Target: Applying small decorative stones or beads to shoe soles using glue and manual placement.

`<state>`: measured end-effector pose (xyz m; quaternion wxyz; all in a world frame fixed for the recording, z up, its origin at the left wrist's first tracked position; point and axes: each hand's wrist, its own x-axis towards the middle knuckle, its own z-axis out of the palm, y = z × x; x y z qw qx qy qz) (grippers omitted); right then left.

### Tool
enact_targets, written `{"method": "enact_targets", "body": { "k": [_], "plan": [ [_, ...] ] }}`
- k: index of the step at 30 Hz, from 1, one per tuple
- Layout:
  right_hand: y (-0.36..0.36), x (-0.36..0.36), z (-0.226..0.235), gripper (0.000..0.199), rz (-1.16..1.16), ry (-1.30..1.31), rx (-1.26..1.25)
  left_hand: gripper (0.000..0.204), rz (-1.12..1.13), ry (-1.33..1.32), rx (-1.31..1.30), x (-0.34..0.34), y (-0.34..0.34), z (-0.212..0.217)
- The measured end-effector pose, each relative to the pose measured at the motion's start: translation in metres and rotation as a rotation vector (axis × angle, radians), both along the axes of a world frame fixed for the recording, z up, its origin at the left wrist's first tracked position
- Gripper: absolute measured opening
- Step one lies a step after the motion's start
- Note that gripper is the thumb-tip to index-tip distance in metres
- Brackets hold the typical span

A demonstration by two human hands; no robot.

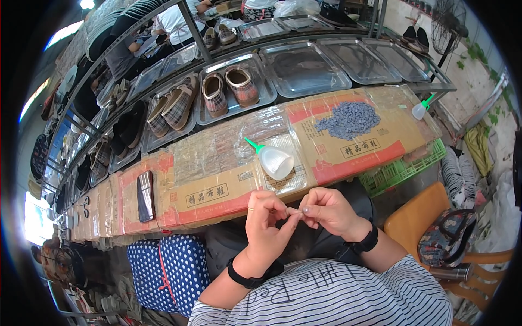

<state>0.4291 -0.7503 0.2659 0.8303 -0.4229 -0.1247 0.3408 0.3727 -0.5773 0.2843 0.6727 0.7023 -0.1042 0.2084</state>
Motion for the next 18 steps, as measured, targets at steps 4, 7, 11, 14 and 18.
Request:
{"method": "enact_targets", "body": {
  "k": [4,7,11,14,18],
  "plan": [
    [-0.0002,0.0001,0.0000,0.010,-0.002,-0.008,-0.004,0.040,-0.001,0.001,0.012,-0.0001,-0.0008,0.0006],
    [-0.0003,0.0000,-0.0016,0.011,-0.007,-0.024,0.003,0.037,-0.017,0.049,0.013,-0.0010,-0.0022,0.0042],
    [-0.0002,0.0000,-0.0024,0.012,-0.012,-0.072,-0.011,0.038,-0.026,0.047,0.097,-0.0004,-0.0002,0.0041],
    [-0.0005,-0.0006,-0.0024,0.012,-0.011,-0.093,-0.026,0.038,-0.037,0.048,0.116,0.0000,0.0010,0.0025],
    [0.0000,-0.0018,-0.0016,0.012,-0.012,-0.091,-0.030,0.039,-0.043,0.056,0.059,0.0007,0.0006,0.0039]
  ]
}}
